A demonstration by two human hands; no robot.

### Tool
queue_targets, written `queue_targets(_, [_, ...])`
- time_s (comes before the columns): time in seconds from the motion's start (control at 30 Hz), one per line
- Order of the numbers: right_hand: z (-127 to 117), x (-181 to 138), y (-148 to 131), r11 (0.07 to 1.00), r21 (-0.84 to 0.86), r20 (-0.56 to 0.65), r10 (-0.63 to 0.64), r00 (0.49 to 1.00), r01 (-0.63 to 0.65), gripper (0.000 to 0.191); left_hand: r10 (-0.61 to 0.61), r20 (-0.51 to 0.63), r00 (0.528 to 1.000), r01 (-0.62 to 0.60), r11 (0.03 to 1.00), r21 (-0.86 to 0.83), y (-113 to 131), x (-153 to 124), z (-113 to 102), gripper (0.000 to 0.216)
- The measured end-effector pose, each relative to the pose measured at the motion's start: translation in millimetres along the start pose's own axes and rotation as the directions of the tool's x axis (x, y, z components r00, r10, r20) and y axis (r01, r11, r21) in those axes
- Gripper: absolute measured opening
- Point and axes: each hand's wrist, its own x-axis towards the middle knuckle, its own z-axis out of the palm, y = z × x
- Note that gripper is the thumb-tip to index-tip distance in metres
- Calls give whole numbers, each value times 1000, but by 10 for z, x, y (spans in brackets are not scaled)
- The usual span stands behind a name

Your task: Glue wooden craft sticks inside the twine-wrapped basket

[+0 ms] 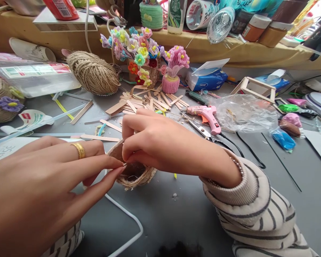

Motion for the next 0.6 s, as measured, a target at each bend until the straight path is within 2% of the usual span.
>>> queue_targets(0.1, [-5,1,-2,1000,-2,4,4,1000,-4,17,-47,124,991,49,999,-19,20,13,-52,35])
queue_targets(0.23, [-17,-1,-10,1000,-1,19,8,1000,-8,17,-79,207,975,87,996,-27,32,15,-88,35])
queue_targets(0.47, [-26,-14,-27,999,-36,48,30,998,-29,16,-68,147,987,74,997,-36,30,32,-56,32])
queue_targets(0.6, [-32,-19,-37,999,-30,65,47,997,-45,16,-19,125,992,25,999,-44,29,47,-92,30])
